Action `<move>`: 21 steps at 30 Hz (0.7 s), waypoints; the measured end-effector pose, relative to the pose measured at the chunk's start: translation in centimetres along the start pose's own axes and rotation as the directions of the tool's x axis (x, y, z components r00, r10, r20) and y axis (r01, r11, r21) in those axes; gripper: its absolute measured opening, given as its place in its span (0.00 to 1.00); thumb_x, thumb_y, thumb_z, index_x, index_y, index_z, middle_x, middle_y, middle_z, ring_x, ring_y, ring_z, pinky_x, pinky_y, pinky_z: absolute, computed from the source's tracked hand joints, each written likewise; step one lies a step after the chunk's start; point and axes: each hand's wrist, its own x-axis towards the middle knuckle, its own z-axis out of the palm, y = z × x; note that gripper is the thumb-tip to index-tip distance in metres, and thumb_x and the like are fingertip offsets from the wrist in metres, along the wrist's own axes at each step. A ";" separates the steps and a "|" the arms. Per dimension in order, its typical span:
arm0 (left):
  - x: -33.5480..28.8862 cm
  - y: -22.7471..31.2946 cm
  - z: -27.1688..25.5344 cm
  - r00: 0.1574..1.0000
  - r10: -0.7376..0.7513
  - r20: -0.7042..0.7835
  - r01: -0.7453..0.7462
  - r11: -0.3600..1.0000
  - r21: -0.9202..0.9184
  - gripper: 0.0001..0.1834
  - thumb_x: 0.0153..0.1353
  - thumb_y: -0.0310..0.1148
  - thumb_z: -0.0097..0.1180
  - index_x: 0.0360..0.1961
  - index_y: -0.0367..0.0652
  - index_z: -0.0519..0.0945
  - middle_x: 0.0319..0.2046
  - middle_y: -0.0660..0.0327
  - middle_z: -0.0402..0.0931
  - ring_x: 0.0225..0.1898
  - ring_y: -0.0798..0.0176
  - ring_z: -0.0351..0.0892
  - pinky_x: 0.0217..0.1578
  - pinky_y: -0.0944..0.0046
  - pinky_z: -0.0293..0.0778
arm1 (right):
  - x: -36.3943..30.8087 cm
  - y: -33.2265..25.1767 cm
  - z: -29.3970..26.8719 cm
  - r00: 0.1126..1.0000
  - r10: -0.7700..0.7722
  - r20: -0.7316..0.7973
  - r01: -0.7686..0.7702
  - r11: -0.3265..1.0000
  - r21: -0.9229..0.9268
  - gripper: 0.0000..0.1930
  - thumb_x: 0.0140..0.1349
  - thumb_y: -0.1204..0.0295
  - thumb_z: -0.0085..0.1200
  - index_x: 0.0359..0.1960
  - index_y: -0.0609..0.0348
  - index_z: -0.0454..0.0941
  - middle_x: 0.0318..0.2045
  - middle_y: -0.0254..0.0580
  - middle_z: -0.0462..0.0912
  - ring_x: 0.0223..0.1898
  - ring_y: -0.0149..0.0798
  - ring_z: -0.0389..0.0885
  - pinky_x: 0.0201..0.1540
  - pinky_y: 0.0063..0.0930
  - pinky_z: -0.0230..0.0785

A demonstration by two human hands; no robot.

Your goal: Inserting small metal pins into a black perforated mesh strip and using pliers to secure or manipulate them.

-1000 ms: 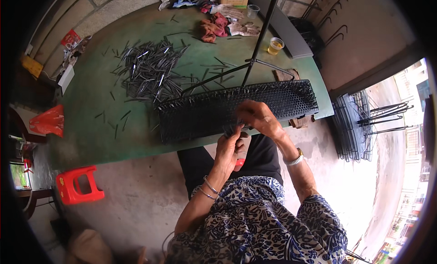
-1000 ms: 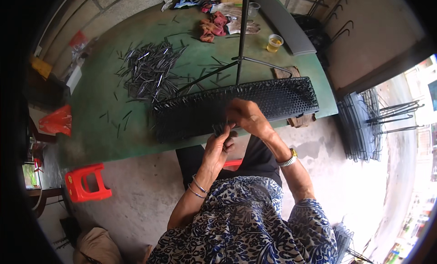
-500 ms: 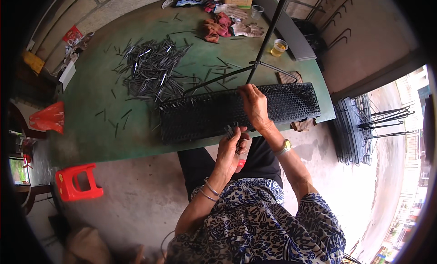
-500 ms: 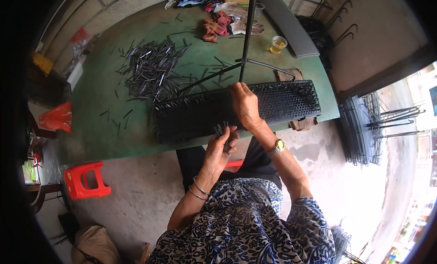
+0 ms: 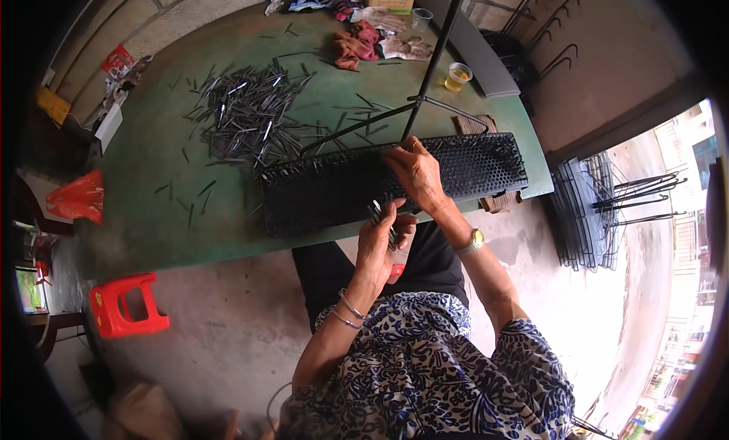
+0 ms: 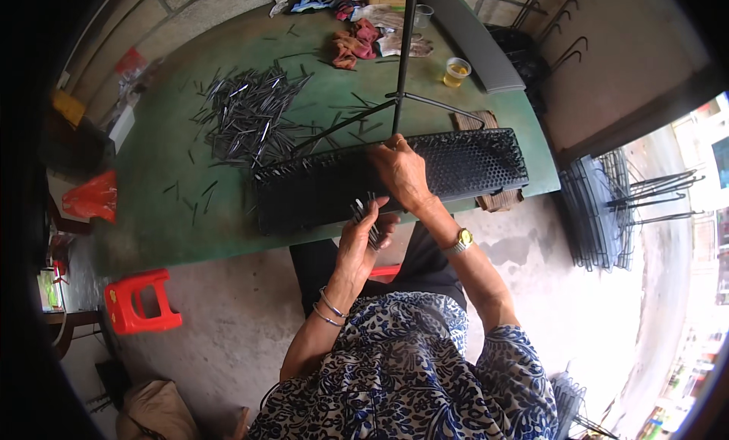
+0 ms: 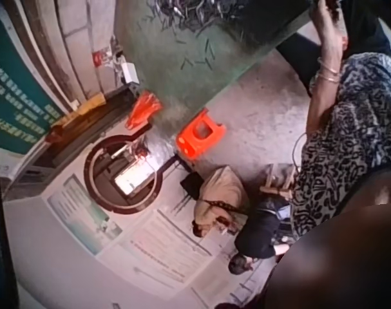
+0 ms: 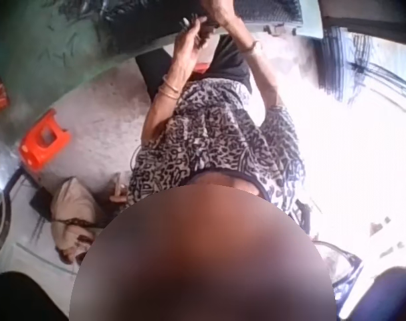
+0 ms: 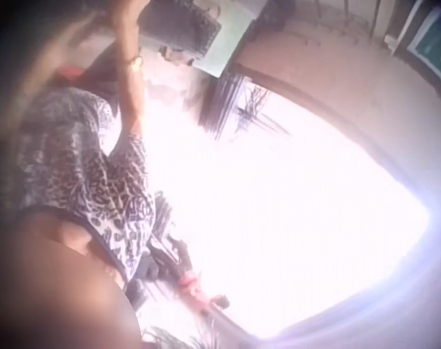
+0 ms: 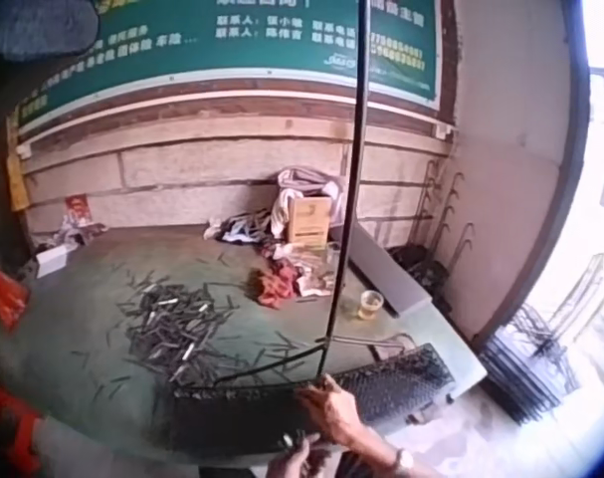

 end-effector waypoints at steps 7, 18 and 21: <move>0.4 -0.4 -0.4 0.999 0.032 -0.029 -0.030 0.998 0.048 0.17 0.63 0.42 0.57 0.45 0.39 0.79 0.30 0.61 0.81 0.26 0.74 0.74 0.23 0.75 0.65 | -1.8 -1.1 -4.9 0.841 0.071 0.536 -0.321 0.863 0.390 0.08 0.58 0.72 0.57 0.34 0.64 0.79 0.29 0.44 0.75 0.32 0.40 0.79 0.34 0.28 0.70; 1.5 -1.2 -1.4 0.996 0.089 -0.014 -0.090 0.994 -0.065 0.13 0.63 0.38 0.58 0.42 0.40 0.78 0.27 0.68 0.75 0.23 0.75 0.67 0.21 0.74 0.60 | -2.2 -2.9 -5.3 0.874 0.183 0.449 -0.358 0.869 0.342 0.07 0.60 0.73 0.54 0.34 0.64 0.78 0.26 0.43 0.81 0.28 0.32 0.79 0.32 0.27 0.71; 1.1 -0.5 0.0 0.993 0.076 -0.088 -0.081 0.995 -0.052 0.13 0.64 0.38 0.57 0.41 0.39 0.78 0.28 0.65 0.76 0.23 0.75 0.64 0.22 0.74 0.59 | -2.9 -1.6 -4.6 0.910 0.225 0.347 -0.349 0.868 0.352 0.05 0.60 0.75 0.53 0.35 0.65 0.77 0.25 0.43 0.81 0.26 0.30 0.79 0.31 0.26 0.71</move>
